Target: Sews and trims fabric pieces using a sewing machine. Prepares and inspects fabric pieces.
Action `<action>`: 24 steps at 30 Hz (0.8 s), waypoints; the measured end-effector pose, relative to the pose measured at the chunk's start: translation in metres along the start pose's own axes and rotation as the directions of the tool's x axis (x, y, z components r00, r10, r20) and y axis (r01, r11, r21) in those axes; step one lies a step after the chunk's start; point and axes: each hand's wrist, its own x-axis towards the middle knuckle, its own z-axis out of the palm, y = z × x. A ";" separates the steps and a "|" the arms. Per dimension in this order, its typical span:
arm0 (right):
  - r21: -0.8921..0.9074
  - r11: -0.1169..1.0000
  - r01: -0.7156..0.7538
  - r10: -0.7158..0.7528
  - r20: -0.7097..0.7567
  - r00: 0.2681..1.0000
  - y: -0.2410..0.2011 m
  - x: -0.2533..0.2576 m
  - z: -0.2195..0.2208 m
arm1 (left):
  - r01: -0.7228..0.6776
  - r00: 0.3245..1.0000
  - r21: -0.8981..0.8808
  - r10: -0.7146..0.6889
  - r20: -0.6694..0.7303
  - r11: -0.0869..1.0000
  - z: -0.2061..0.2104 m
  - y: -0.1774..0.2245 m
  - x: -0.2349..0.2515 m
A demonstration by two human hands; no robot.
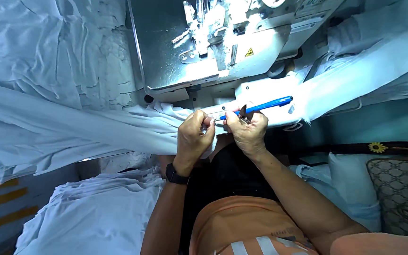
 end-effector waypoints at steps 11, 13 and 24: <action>-0.012 0.999 -0.050 0.050 -0.037 0.998 -0.001 0.001 0.001 | -0.004 1.000 -0.005 0.004 -0.014 1.000 0.001 0.000 0.000; 0.033 0.992 -0.122 0.124 -0.061 0.990 -0.005 0.003 -0.001 | -0.007 1.000 0.002 0.007 -0.016 1.000 0.001 0.000 0.001; -0.100 0.826 -0.554 0.556 -0.014 0.831 -0.038 0.029 -0.036 | -0.195 0.851 0.048 0.145 0.505 0.980 -0.045 -0.002 0.019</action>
